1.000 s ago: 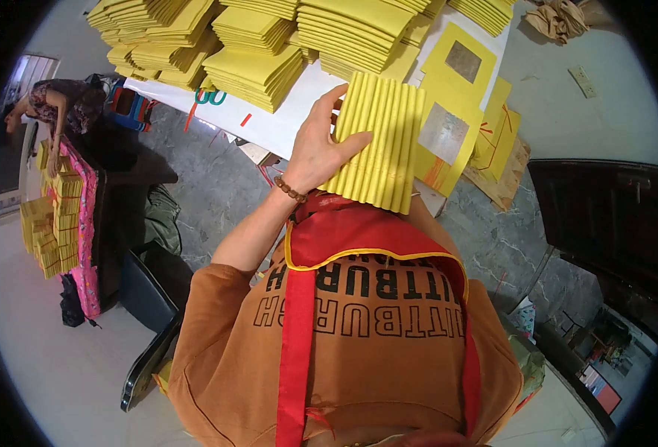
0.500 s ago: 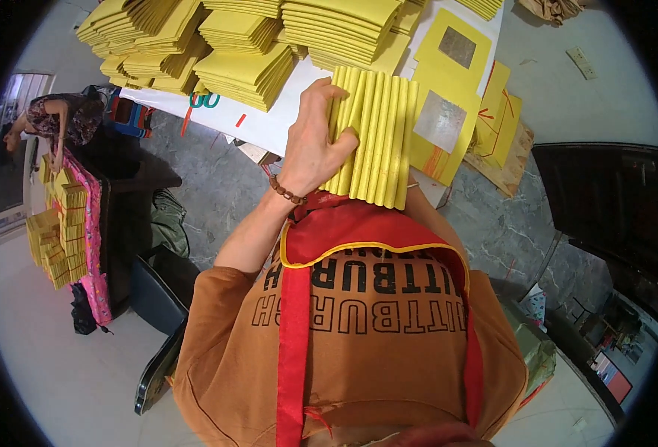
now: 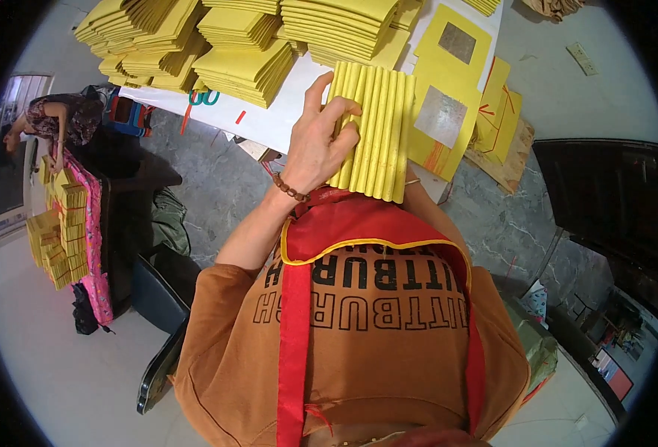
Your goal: Apply silver foil squares to yellow paper sheets and stack them.
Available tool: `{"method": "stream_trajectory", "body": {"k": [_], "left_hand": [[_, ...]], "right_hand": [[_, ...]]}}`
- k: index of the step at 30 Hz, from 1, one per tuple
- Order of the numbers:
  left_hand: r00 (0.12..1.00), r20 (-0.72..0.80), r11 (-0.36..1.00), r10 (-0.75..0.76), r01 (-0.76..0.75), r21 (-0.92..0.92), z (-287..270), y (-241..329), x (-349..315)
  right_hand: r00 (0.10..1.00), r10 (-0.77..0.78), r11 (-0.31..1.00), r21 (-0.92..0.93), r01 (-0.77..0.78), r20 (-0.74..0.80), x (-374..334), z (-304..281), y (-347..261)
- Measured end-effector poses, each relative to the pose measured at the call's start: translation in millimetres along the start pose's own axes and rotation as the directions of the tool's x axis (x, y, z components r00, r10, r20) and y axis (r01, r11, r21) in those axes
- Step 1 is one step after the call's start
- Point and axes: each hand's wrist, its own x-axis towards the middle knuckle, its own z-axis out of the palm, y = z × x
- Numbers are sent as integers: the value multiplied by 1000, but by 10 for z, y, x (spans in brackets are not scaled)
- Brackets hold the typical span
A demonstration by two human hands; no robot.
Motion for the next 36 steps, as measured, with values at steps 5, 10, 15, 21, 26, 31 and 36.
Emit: {"method": "stream_trajectory", "body": {"k": [5, 10, 15, 21, 26, 31, 36], "left_hand": [[1000, 4, 999, -15, 15, 32, -4, -23, -22], [992, 61, 990, -114, 118, -75, -18, -16, -41], [996, 49, 997, -74, 75, -7, -5, -48, -52], [997, 41, 998, -58, 58, 6, 1, -62, -63], [997, 39, 998, -60, 60, -4, 14, -137, -84], [986, 33, 986, -161, 159, 49, -8, -194, -72], [956, 97, 954, -277, 285, -91, -84, -369, -81]], "right_hand": [[999, 19, 999, -40, -21, -34, 6, 56, -16], [996, 30, 990, -135, -41, -84, 8, 12, -17], [1000, 29, 999, -27, -29, 6, 30, -59, 22], [997, 73, 997, 7, -72, -40, 33, -130, 19], [996, 57, 997, -53, -60, -61, 7, -170, 42], [995, 98, 994, -56, -97, 13, -24, -393, 86], [993, 106, 986, -125, -111, -48, -15, -234, 68]]}}
